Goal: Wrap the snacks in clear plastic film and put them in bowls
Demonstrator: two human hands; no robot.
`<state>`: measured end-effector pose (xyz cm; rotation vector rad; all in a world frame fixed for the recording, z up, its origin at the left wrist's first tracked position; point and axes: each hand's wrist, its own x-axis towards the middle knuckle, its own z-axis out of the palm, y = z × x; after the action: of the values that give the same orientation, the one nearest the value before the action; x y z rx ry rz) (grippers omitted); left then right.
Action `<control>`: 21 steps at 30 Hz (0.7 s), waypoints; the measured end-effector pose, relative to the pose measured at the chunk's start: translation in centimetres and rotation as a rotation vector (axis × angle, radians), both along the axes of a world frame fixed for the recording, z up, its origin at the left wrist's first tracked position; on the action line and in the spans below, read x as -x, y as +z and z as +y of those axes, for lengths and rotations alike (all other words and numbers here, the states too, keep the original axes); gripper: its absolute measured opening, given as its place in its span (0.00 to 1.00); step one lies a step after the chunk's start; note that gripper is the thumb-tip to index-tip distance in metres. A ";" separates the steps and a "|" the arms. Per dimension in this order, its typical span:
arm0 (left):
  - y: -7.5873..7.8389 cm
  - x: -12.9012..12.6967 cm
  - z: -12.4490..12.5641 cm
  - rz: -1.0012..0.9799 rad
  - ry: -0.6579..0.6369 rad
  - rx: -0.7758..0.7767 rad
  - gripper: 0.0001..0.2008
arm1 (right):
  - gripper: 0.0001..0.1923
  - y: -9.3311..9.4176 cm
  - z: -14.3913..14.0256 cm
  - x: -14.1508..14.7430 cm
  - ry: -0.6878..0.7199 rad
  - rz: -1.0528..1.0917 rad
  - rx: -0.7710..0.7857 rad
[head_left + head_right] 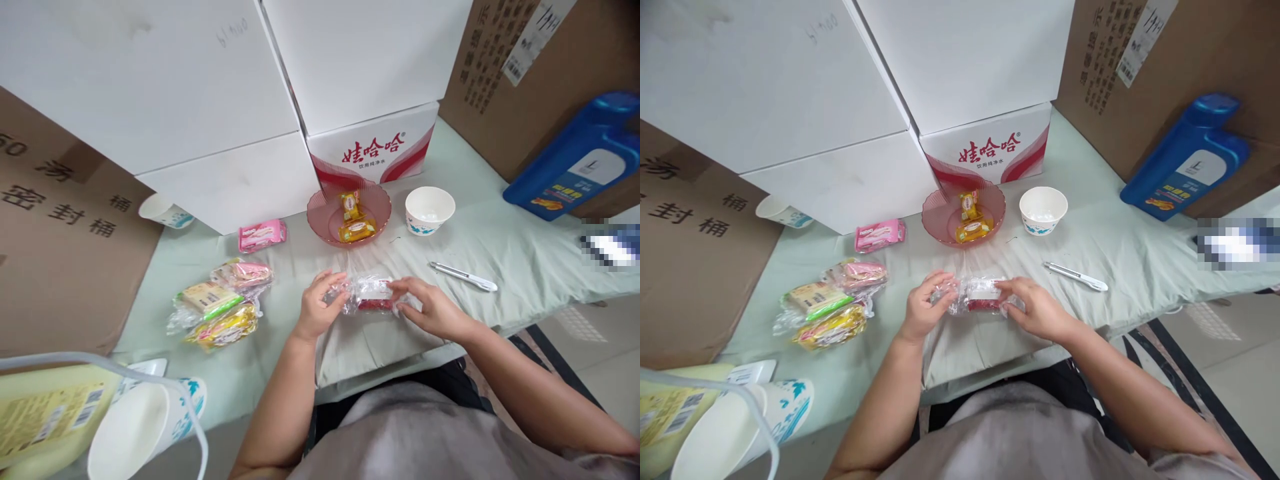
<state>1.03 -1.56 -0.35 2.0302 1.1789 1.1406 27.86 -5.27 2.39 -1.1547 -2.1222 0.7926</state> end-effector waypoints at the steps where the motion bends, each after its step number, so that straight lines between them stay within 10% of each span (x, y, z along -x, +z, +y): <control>1: 0.3 0.7 0.0 -0.076 -0.075 0.094 0.19 | 0.17 0.5 -0.4 0.0 0.100 0.011 0.013; 5: 1.7 2.3 -0.2 -0.245 -0.281 0.210 0.28 | 0.17 2.4 -2.0 -0.3 0.391 -0.093 0.107; 9: 2.1 1.0 -0.4 0.092 -0.276 0.110 0.11 | 0.11 2.8 -3.3 0.0 0.416 -0.259 0.167; 12: 1.6 -0.3 -0.5 0.334 -0.258 -0.011 0.06 | 0.12 1.7 -3.4 0.5 0.299 -0.387 0.166; 17: 0.6 -1.3 -0.8 0.565 -0.183 -0.011 0.39 | 0.12 -0.3 -2.7 0.6 -0.103 -0.689 0.090; 21: 0.1 -2.2 -1.1 0.457 -0.206 -0.123 0.26 | 0.14 -0.1 -2.4 0.6 -0.262 -0.571 -0.107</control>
<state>3.22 -2.71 -0.21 2.5281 1.0867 0.6822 27.26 -7.65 2.31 -1.7058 -2.3409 0.2371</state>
